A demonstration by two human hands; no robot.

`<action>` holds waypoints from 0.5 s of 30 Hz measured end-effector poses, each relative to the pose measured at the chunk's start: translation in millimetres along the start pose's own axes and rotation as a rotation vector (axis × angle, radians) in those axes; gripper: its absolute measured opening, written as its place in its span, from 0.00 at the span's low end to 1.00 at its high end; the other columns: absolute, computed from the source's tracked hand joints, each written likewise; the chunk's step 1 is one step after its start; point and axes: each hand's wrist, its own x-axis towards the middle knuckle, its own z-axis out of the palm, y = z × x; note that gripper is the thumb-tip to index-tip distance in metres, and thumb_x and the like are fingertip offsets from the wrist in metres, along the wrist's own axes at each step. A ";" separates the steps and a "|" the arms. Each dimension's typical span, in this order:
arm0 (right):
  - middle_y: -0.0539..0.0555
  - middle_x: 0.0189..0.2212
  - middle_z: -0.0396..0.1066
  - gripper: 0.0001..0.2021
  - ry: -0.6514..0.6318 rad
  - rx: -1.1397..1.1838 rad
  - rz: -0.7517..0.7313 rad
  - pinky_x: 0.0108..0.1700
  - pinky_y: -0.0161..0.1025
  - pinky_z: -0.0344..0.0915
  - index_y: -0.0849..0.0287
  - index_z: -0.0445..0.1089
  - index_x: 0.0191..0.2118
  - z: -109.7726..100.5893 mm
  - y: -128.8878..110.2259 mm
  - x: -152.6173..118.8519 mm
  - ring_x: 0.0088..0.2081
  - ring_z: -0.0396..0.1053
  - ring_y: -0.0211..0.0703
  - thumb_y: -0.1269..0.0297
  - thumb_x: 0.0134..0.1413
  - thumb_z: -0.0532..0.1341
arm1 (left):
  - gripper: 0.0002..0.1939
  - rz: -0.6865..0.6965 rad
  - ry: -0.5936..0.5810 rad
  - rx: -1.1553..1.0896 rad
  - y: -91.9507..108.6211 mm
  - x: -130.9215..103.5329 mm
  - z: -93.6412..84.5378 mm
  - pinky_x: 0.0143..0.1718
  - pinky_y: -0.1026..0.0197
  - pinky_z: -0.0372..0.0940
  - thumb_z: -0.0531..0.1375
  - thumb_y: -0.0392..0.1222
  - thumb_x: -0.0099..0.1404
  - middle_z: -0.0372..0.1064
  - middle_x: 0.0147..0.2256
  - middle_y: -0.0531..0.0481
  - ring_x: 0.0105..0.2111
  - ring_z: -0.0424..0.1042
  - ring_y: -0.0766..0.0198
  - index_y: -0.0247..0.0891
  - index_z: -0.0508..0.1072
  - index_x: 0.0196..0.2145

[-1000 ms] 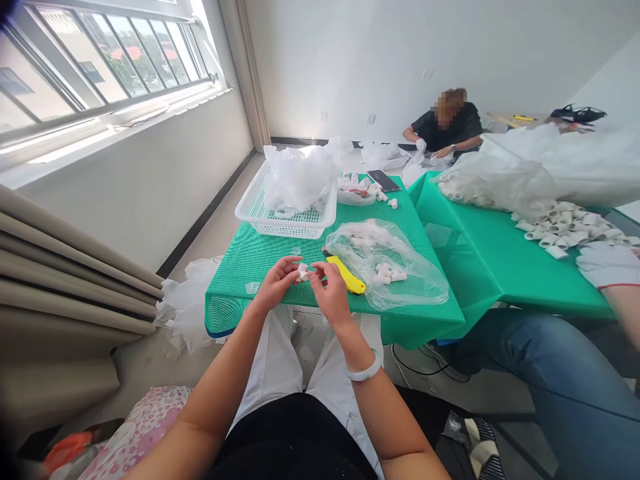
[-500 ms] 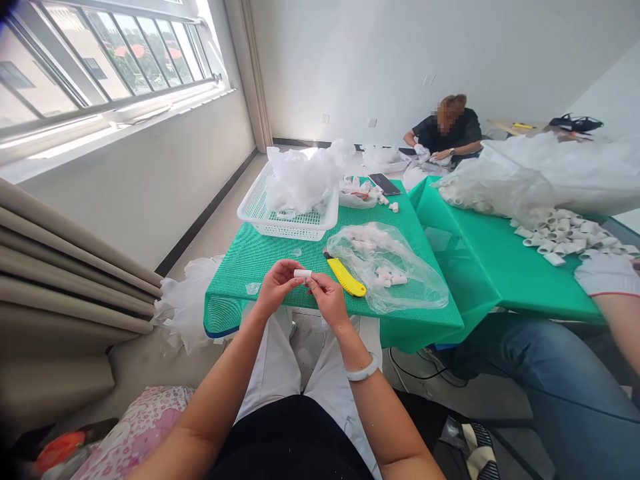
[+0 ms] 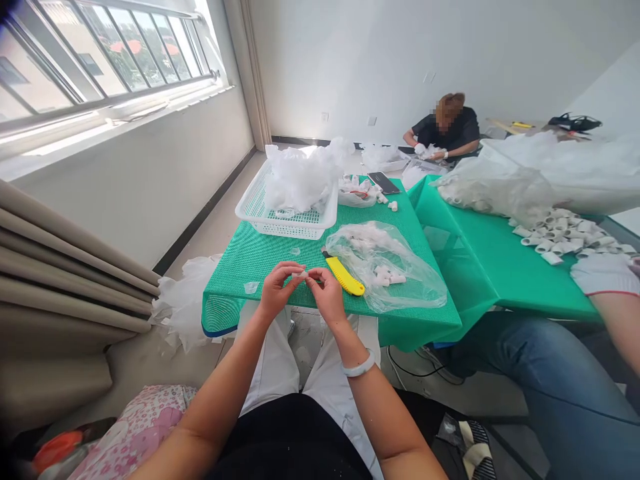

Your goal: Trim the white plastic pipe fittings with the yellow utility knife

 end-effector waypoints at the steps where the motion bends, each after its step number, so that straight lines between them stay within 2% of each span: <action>1: 0.54 0.32 0.73 0.14 -0.011 -0.006 0.009 0.40 0.43 0.69 0.58 0.66 0.35 0.1 1.3 1.0 0.36 0.72 0.44 0.53 0.45 0.63 | 0.08 0.025 -0.007 0.029 -0.2 -0.2 0.5 0.43 0.57 0.66 0.61 0.42 0.60 0.70 0.38 0.46 0.41 0.70 0.61 0.39 0.74 0.37; 5: 0.55 0.34 0.72 0.13 -0.015 -0.047 -0.006 0.43 0.45 0.69 0.58 0.64 0.36 1.5 6.7 -1.0 0.38 0.72 0.45 0.56 0.47 0.62 | 0.14 0.065 -0.038 0.064 -2.6 -1.6 2.9 0.41 0.59 0.66 0.59 0.40 0.61 0.70 0.38 0.47 0.40 0.70 0.63 0.42 0.71 0.46; 8: 0.56 0.37 0.70 0.09 0.044 -0.076 -0.085 0.42 0.44 0.70 0.57 0.63 0.38 -1.5 6.4 -6.6 0.41 0.70 0.45 0.59 0.52 0.58 | 0.18 0.101 -0.050 0.131 -4.3 -2.1 4.1 0.40 0.60 0.65 0.58 0.38 0.61 0.70 0.37 0.48 0.39 0.69 0.63 0.42 0.68 0.50; 11: 0.58 0.41 0.68 0.07 0.066 -0.195 -0.260 0.42 0.45 0.70 0.55 0.65 0.39 -9.0 0.5 -11.7 0.46 0.67 0.46 0.63 0.56 0.53 | 0.19 0.128 -0.073 0.224 -5.9 -2.1 5.2 0.41 0.60 0.64 0.57 0.36 0.61 0.70 0.36 0.48 0.38 0.69 0.63 0.42 0.67 0.51; 13: 0.58 0.44 0.66 0.10 0.035 -0.380 -0.406 0.48 0.49 0.67 0.54 0.68 0.39 -13.3 -3.7 -13.5 0.49 0.64 0.47 0.67 0.58 0.50 | 0.19 0.148 -0.097 0.286 -7.4 -2.4 6.5 0.40 0.60 0.64 0.56 0.36 0.62 0.71 0.36 0.48 0.38 0.69 0.63 0.41 0.66 0.51; 15: 0.59 0.47 0.65 0.13 0.010 -0.576 -0.488 0.53 0.52 0.62 0.54 0.71 0.38 -14.2 -4.5 -13.6 0.53 0.61 0.49 0.70 0.58 0.49 | 0.18 0.181 -0.110 0.359 -8.9 -3.2 7.9 0.39 0.60 0.65 0.55 0.36 0.63 0.71 0.36 0.48 0.37 0.69 0.63 0.40 0.65 0.51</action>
